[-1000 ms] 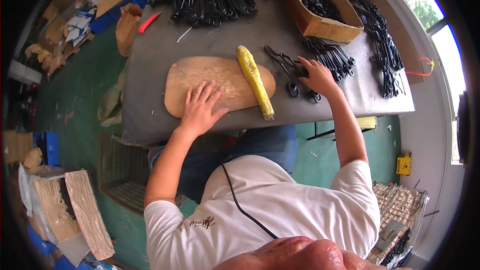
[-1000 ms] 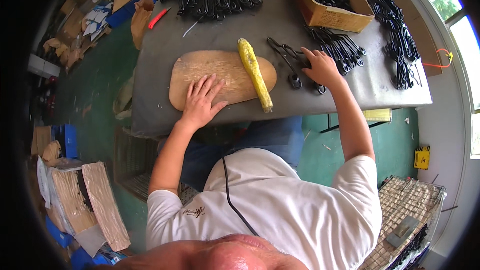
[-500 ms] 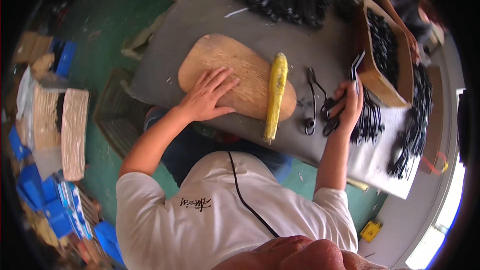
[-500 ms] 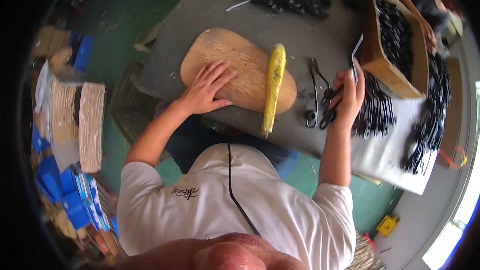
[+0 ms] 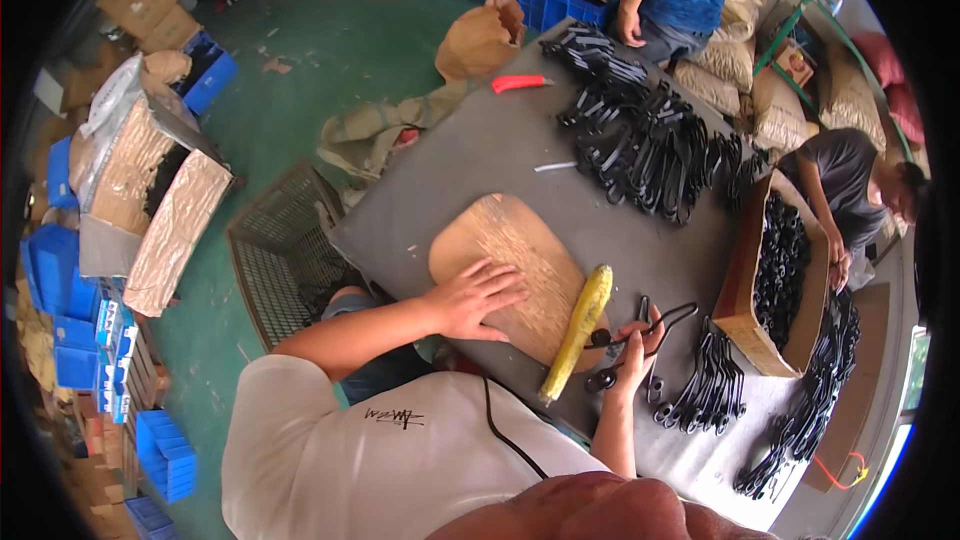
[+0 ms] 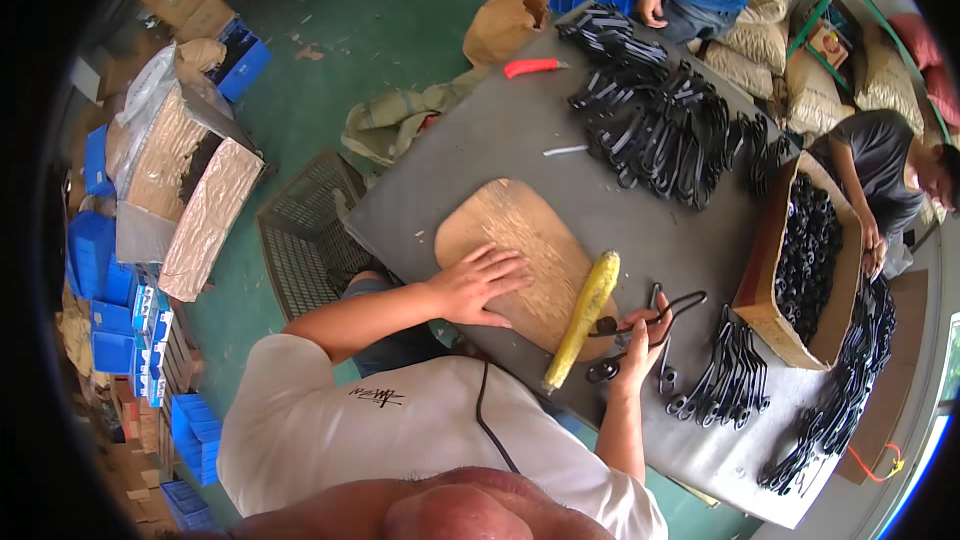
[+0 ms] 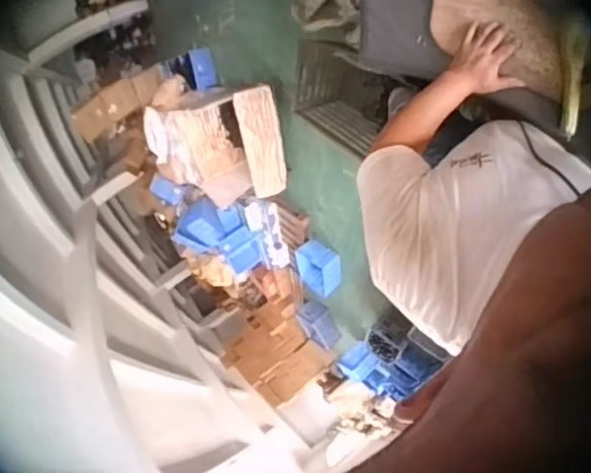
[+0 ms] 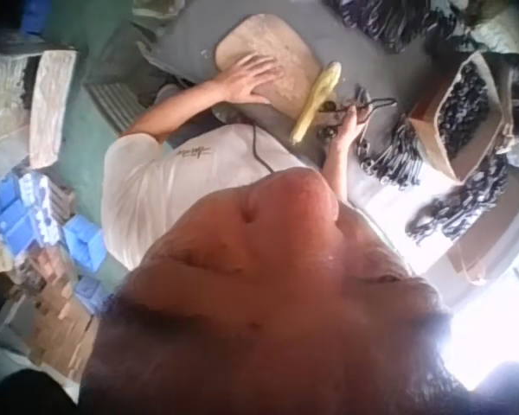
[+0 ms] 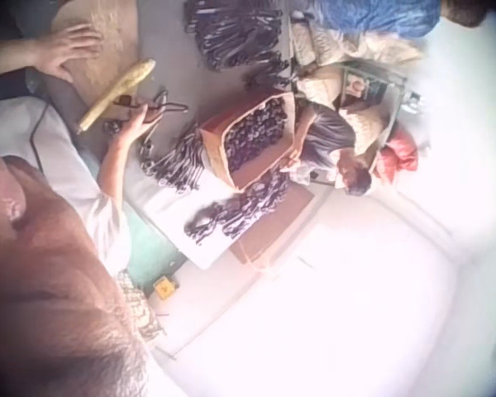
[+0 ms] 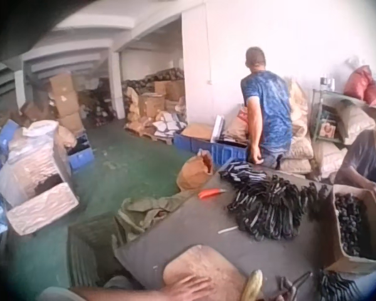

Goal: The recorder is cleaning or polishing small black plastic hooks using a textured yellow tool and sorting them into a collection basket.

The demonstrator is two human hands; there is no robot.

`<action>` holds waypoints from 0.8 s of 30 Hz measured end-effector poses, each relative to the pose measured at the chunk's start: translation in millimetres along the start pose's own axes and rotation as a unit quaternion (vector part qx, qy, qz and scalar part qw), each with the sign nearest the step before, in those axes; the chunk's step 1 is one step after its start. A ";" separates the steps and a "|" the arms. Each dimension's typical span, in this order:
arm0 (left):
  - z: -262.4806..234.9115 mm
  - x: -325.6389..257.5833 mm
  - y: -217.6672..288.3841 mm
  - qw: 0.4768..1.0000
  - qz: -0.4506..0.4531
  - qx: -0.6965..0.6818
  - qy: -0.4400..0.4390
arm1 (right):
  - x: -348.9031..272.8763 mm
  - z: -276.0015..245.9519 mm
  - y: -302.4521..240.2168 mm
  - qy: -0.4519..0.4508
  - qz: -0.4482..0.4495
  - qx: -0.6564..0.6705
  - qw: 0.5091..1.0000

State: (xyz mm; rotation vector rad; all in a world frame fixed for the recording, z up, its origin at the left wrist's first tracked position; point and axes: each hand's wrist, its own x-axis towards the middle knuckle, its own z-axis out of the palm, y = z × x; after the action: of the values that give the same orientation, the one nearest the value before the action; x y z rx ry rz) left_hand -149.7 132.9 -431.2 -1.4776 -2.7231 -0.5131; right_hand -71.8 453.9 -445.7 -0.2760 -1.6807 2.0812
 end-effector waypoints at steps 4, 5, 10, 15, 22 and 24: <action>13.0 4.0 -6.1 0.999 0.011 -0.003 0.032 | -10.4 1.2 -12.6 0.082 -0.026 -0.077 0.993; 15.4 4.0 -7.5 0.999 0.016 -0.015 0.034 | -16.9 13.0 -22.7 0.130 -0.054 -0.063 0.988; 24.6 5.7 -13.6 0.998 0.022 -0.025 0.060 | -28.7 28.3 -86.6 0.146 -0.082 -0.201 0.965; 33.0 9.3 -15.3 0.999 0.032 -0.019 0.031 | -18.6 78.3 -183.4 -0.034 -0.270 -0.530 0.803; 27.3 7.8 -13.7 0.999 0.020 -0.027 0.017 | -16.2 118.0 -160.3 -0.033 -0.331 -0.561 0.758; 23.2 10.2 -8.5 0.999 0.016 -0.033 0.031 | -29.7 118.8 -131.2 -0.053 -0.278 -0.504 0.816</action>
State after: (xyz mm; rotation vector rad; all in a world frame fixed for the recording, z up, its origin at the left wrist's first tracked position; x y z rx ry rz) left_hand -158.8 143.6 -454.0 -1.4903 -2.6573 -0.6432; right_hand -67.6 357.1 -294.6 0.0383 -2.4208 0.6651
